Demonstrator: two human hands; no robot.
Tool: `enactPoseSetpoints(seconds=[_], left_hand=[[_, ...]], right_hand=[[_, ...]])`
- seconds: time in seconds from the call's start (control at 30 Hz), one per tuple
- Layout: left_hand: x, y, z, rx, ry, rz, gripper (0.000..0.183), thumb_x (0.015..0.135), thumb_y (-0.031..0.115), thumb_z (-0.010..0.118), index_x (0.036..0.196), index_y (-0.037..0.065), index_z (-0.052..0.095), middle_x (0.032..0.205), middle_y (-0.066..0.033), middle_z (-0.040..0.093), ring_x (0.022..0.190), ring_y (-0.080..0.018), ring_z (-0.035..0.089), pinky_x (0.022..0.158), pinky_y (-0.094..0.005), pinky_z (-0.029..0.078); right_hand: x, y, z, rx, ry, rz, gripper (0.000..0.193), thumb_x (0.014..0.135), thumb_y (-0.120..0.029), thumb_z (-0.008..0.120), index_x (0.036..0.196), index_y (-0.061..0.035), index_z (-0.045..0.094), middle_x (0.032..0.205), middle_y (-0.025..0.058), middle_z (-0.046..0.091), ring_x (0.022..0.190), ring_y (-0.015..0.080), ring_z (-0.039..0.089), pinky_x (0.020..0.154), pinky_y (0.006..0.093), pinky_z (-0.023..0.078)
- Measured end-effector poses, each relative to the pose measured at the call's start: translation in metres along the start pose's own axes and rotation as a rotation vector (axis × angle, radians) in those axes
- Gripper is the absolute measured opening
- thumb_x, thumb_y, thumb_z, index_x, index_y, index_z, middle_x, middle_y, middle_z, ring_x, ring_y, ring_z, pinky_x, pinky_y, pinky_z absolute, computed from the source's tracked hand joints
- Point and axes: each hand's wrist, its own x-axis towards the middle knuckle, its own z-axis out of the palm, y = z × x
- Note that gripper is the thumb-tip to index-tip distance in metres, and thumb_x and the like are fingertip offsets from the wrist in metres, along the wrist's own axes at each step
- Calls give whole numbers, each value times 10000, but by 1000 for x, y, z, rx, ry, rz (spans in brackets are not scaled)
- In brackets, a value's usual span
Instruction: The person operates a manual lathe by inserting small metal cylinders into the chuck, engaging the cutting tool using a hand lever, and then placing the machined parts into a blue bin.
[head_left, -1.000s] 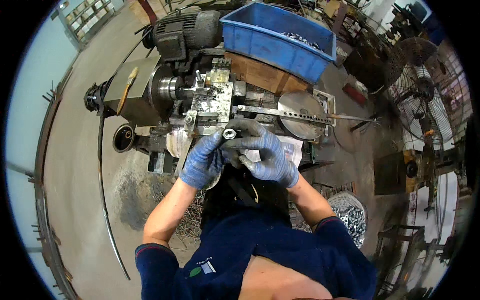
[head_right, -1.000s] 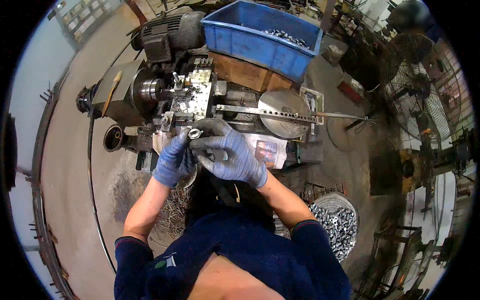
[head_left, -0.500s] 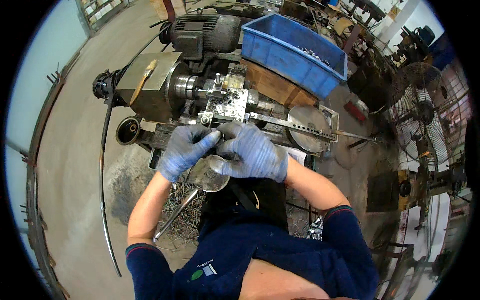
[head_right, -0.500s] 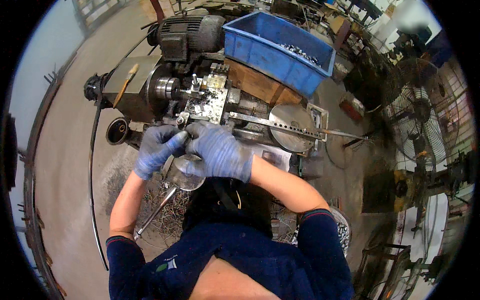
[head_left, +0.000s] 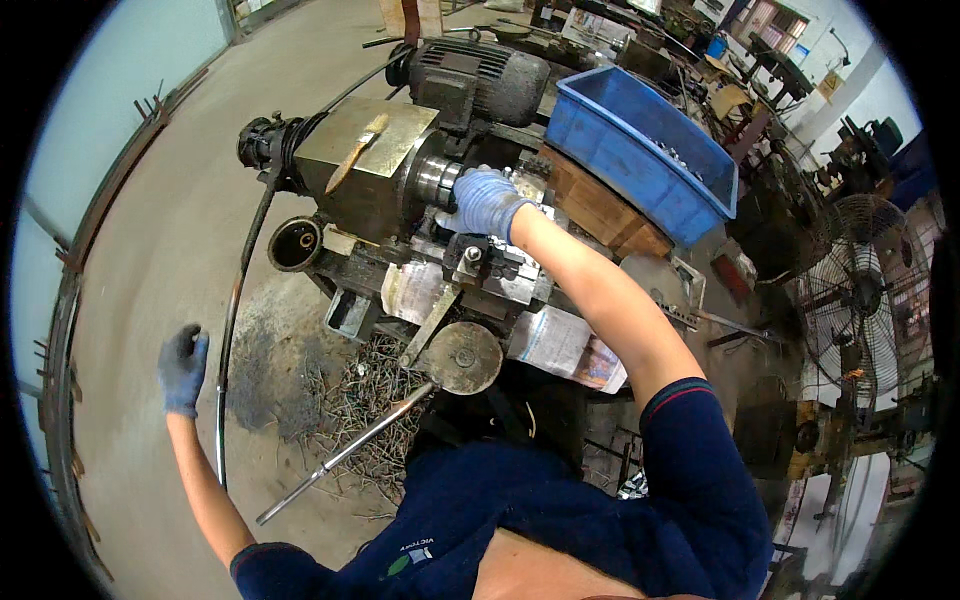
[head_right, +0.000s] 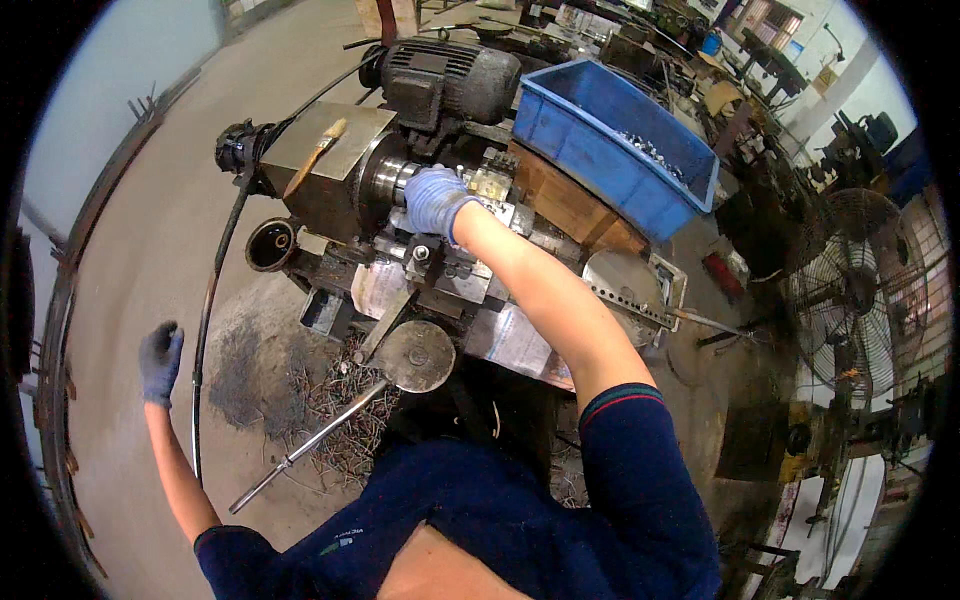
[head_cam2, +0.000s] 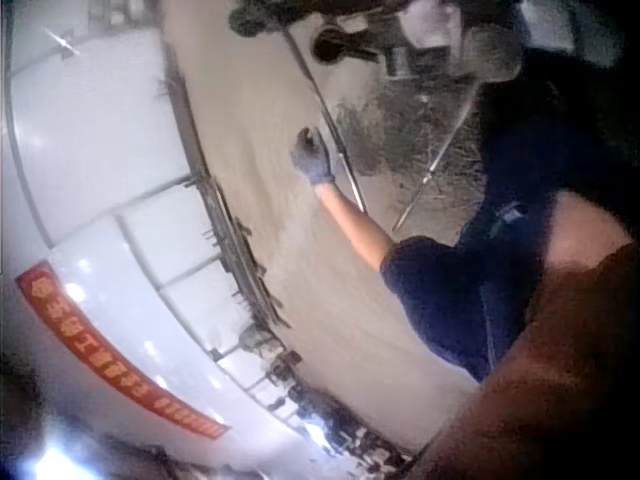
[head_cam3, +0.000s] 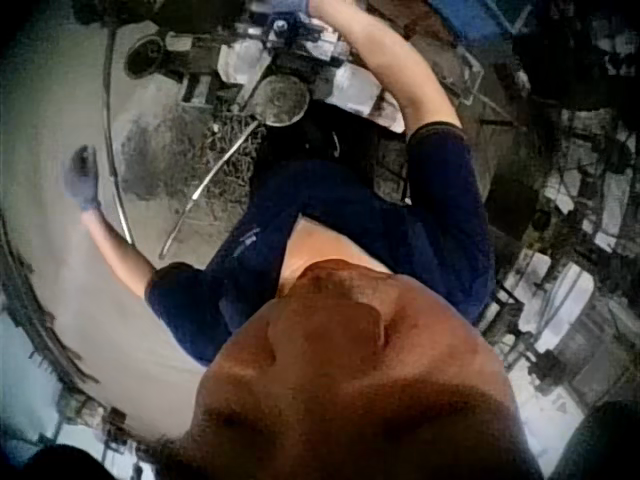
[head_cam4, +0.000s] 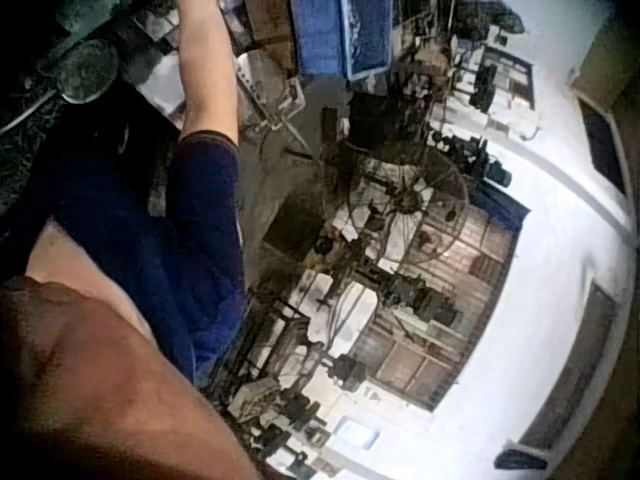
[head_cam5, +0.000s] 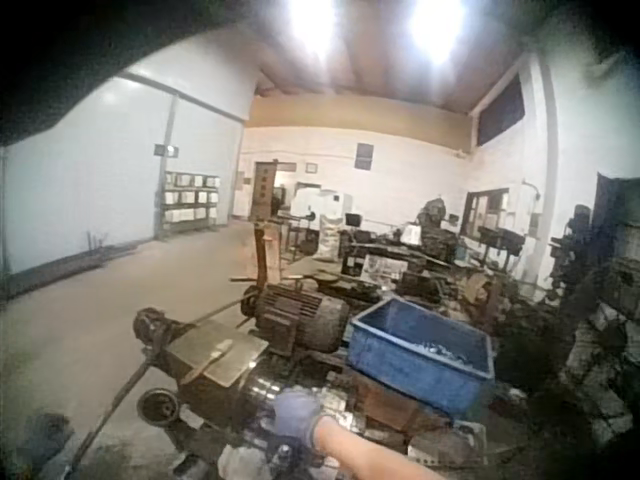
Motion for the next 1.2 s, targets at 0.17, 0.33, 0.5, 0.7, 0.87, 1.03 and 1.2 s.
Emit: enactPoseSetpoints(seconds=[0.17,0.33,0.5,0.7,0.87,1.03,1.2], left_hand=[[-39,-27,11,-270,-199,-275,268,859,235,603,926,-20,650,793,-144,663,688,-181,619,654,-311,481],[-42,-11,47,43,-282,-245,389,828,382,601,951,14,617,767,-191,619,705,-354,587,653,-388,461],[-36,-20,68,267,-123,-135,301,829,312,586,942,36,627,792,-185,629,731,-344,604,677,-414,472],[29,-117,52,721,-174,-44,139,809,161,545,886,63,607,736,-134,622,688,-318,621,659,-428,491],[57,-145,57,774,-162,-132,143,825,197,519,875,85,593,770,-162,617,732,-324,625,672,-444,491],[63,-110,95,-92,149,16,378,859,325,565,1121,54,591,1067,-151,629,928,-292,623,813,-387,484],[1,-96,243,-604,-209,-320,448,849,300,592,1172,-9,557,1035,-170,642,911,-276,619,845,-353,465]], right_hand=[[13,-9,1,18,20,-11,531,720,-532,594,901,-41,678,831,186,656,803,323,645,749,396,511],[8,-10,-13,374,90,82,573,707,-562,596,858,-15,676,804,221,643,797,355,636,745,402,507],[32,10,-7,456,25,131,684,671,-602,611,809,67,652,804,273,626,806,382,627,764,417,497],[42,22,-4,553,-37,148,647,673,-606,612,778,29,675,771,225,647,775,356,637,745,407,499],[42,16,-15,504,-80,168,618,681,-613,606,768,-6,687,768,184,659,756,329,640,750,398,501],[-13,11,-50,358,371,66,377,721,-408,670,733,-31,677,924,190,642,824,295,630,740,352,490],[-105,53,-61,512,639,-9,311,729,-350,705,711,-41,671,905,171,641,852,324,622,772,373,493]])
